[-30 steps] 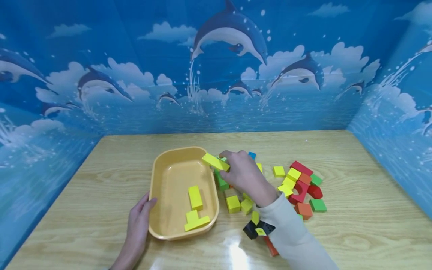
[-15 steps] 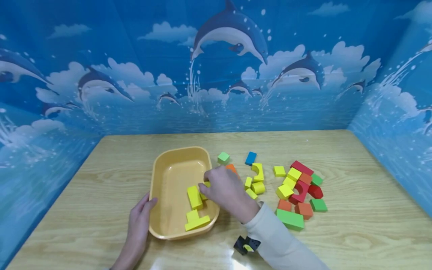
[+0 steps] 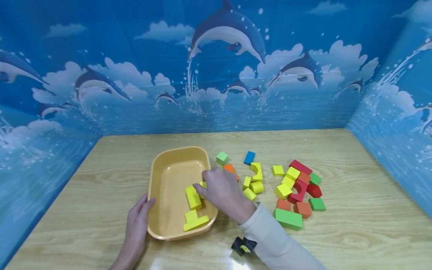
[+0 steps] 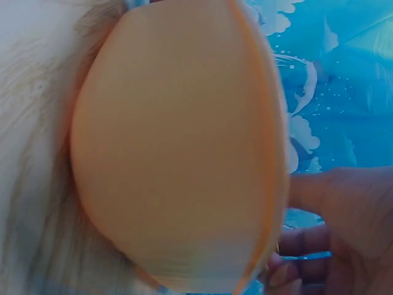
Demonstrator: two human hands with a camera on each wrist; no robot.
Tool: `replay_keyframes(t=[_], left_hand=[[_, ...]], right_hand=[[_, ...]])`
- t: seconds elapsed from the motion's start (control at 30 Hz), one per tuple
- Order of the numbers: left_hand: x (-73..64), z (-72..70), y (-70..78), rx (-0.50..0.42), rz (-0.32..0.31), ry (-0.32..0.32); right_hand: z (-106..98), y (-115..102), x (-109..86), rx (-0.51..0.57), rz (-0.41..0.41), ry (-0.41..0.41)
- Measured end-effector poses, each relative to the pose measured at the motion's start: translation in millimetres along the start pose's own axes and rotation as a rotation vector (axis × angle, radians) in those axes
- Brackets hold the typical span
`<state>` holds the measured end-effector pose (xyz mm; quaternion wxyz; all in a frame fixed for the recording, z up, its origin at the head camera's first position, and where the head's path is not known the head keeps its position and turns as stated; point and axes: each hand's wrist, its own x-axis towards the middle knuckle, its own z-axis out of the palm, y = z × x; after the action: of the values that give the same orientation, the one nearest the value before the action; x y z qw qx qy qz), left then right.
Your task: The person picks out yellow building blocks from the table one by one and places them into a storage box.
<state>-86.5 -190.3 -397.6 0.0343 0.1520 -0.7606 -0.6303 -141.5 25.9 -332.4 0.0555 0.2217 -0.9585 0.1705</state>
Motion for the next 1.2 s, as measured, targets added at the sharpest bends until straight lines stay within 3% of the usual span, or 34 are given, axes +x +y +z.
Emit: replay_keyframes(t=[0.17, 0.37, 0.73, 0.9, 1.1, 1.2], left_hand=[[-0.2, -0.5, -0.2, -0.009, 0.006, 0.008], [-0.7, 1.3, -0.5, -0.012, -0.006, 0.0], [1.2, 0.1, -1.0, 0.016, -0.008, 0.006], [-0.6, 0.8, -0.7, 0.004, -0.005, 0.017], [-0.2, 1.9, -0.6, 0.002, -0.01, 0.013], [0.5, 0.5, 0.6, 0.02, 0.006, 0.01]], right_hand=[[-2, -5, -1.8, -0.087, 0.025, -0.172], [4, -6, -2.1, -0.194, -0.007, -0.173], [-21, 20, 4.7, 0.054, -0.022, -0.296], [-40, 43, 5.3, 0.176, 0.003, -0.225], [-57, 73, 6.3, 0.176, 0.109, -0.058], [-60, 83, 6.6, 0.186, 0.17, -0.031]])
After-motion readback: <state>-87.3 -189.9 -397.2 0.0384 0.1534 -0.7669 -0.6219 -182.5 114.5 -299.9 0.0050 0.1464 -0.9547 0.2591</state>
